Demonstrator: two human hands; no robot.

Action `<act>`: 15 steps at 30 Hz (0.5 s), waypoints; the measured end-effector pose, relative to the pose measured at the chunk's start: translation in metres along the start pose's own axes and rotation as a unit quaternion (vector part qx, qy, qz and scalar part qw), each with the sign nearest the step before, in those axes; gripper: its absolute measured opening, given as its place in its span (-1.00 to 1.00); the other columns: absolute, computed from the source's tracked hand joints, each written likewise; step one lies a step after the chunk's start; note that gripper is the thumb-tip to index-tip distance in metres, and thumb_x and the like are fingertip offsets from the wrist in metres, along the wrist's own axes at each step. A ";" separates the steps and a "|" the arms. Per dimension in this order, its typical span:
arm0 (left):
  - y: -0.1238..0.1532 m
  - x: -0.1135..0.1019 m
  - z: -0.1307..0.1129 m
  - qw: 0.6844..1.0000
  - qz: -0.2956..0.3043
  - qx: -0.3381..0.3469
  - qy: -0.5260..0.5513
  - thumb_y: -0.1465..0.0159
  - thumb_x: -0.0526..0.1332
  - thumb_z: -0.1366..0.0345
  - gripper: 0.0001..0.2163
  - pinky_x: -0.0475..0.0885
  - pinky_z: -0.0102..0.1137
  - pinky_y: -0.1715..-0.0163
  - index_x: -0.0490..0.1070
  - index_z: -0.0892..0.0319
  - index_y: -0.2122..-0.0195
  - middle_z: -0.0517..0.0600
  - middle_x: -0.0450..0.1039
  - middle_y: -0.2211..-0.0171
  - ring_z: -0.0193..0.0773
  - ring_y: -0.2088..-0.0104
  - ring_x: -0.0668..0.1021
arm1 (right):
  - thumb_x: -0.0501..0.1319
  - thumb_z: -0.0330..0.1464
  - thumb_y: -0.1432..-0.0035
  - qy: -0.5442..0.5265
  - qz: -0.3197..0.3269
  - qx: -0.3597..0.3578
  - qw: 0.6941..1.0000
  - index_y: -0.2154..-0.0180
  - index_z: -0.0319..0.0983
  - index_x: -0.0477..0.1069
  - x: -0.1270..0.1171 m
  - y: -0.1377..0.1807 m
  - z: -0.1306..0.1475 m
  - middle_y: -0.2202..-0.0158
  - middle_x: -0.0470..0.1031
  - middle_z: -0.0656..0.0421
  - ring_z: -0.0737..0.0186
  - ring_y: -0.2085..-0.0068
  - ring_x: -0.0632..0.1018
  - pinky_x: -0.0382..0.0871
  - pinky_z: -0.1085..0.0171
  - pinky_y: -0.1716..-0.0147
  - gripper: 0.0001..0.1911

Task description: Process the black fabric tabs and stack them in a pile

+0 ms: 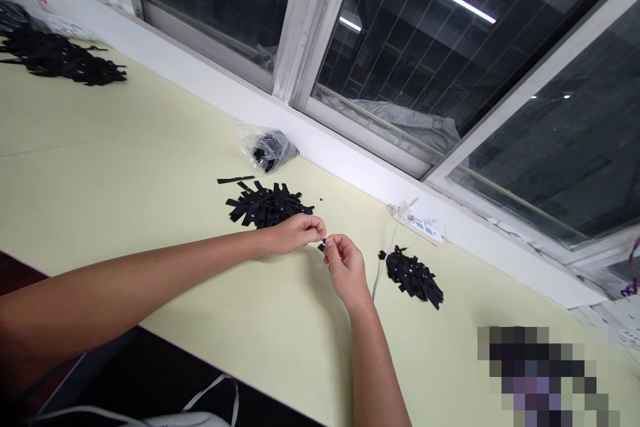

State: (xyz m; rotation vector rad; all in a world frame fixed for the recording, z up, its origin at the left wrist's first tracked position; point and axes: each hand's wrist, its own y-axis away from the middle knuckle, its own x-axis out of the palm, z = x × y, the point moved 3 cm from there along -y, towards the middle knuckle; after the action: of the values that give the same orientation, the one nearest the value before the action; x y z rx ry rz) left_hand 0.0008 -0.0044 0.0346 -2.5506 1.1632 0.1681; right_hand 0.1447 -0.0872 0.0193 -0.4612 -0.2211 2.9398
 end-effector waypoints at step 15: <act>0.002 0.001 0.006 0.997 0.021 -0.021 -0.069 -0.10 0.19 0.29 -0.90 0.10 -0.43 0.50 0.38 0.20 0.38 -0.15 0.20 0.51 -0.39 0.49 0.22 | 0.11 -0.07 -0.30 0.167 0.033 -0.043 0.984 0.29 -0.19 0.39 -0.003 0.004 0.007 0.45 0.33 0.23 0.33 0.46 0.26 0.10 0.33 0.52 -0.67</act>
State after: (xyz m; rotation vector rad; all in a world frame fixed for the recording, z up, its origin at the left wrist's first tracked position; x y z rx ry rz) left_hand -0.0002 -0.0039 0.0281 -2.5070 1.1725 0.3761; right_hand 0.1447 -0.0923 0.0259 -0.9792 -0.2955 2.8631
